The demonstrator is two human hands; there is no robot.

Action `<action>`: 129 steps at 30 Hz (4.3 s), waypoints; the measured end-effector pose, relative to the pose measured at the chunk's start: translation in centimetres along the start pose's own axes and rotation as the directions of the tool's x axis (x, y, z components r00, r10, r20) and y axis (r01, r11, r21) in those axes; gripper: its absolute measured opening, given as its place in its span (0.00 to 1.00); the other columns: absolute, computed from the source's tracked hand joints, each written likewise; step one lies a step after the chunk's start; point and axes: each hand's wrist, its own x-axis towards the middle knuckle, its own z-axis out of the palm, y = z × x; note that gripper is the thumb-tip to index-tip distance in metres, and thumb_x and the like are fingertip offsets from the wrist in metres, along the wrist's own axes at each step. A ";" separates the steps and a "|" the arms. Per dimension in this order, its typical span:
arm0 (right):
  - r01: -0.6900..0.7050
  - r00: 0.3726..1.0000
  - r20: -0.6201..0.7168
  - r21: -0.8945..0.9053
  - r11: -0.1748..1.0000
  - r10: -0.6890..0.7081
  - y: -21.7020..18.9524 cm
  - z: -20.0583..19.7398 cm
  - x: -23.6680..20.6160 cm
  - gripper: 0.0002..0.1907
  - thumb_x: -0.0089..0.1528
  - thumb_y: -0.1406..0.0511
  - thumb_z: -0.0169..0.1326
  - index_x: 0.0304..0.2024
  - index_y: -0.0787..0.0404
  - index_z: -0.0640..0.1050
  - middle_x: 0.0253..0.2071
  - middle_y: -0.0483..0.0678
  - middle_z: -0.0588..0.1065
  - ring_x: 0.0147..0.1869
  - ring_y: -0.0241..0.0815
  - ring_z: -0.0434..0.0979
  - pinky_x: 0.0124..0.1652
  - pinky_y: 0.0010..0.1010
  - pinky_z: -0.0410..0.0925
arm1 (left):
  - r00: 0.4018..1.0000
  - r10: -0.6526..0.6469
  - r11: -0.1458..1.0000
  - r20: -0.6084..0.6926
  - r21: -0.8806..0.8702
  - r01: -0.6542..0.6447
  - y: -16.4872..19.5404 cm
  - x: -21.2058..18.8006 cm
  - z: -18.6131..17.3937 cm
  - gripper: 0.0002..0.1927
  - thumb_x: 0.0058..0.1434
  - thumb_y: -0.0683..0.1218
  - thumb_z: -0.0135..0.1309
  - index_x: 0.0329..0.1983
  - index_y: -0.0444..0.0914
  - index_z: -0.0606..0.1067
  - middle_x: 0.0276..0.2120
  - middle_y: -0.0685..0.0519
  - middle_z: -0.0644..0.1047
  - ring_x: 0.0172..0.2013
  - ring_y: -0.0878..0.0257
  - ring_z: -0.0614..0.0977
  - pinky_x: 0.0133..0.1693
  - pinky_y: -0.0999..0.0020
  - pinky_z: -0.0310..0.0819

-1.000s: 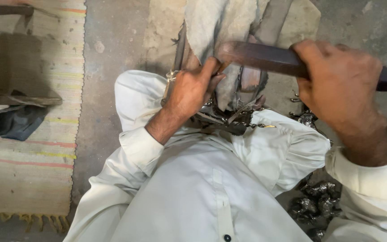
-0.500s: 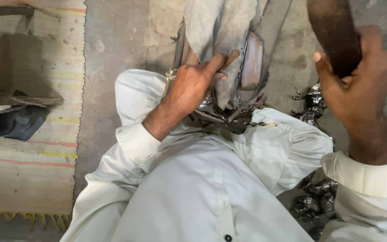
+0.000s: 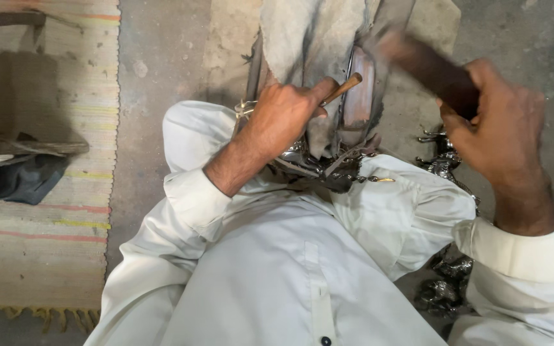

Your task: The person sits cross-legged on the floor with a leather sandbag on their lap, holding a small punch against a silver-colored ornamental metal object and striking the punch with a wooden mallet to shape and detail it. They reposition the object and the punch repeatedly, and later work on an animal-shaped metal figurine the same way.

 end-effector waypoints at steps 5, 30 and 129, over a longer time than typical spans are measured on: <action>-0.021 0.999 0.034 0.070 0.997 0.019 1.5 2.3 -1.1 0.16 0.65 0.65 0.63 0.53 0.57 0.75 0.31 0.51 0.78 0.34 0.52 0.80 0.41 0.44 0.68 | 0.998 0.055 0.996 0.012 0.069 -0.055 0.3 0.5 0.0 0.16 0.62 0.44 0.59 0.53 0.41 0.72 0.20 0.49 0.80 0.24 0.50 0.84 0.25 0.51 0.74; 0.184 0.977 -0.063 -0.230 0.956 -0.203 -1.8 -1.6 1.7 0.17 0.58 0.69 0.67 0.48 0.58 0.77 0.34 0.48 0.76 0.35 0.49 0.78 0.38 0.41 0.67 | 0.987 -0.091 0.986 -0.133 -0.151 0.071 -0.1 -2.0 -0.9 0.13 0.70 0.49 0.58 0.49 0.39 0.69 0.29 0.44 0.81 0.27 0.45 0.82 0.28 0.50 0.74; 0.270 0.943 -0.131 -0.230 0.935 -0.305 -5.6 -3.6 1.2 0.16 0.55 0.70 0.65 0.45 0.58 0.77 0.35 0.48 0.74 0.36 0.49 0.77 0.39 0.40 0.67 | 0.946 -0.030 0.982 -0.324 -0.185 -0.032 -0.1 -4.8 0.7 0.10 0.71 0.46 0.59 0.49 0.38 0.72 0.30 0.47 0.80 0.30 0.51 0.83 0.30 0.56 0.74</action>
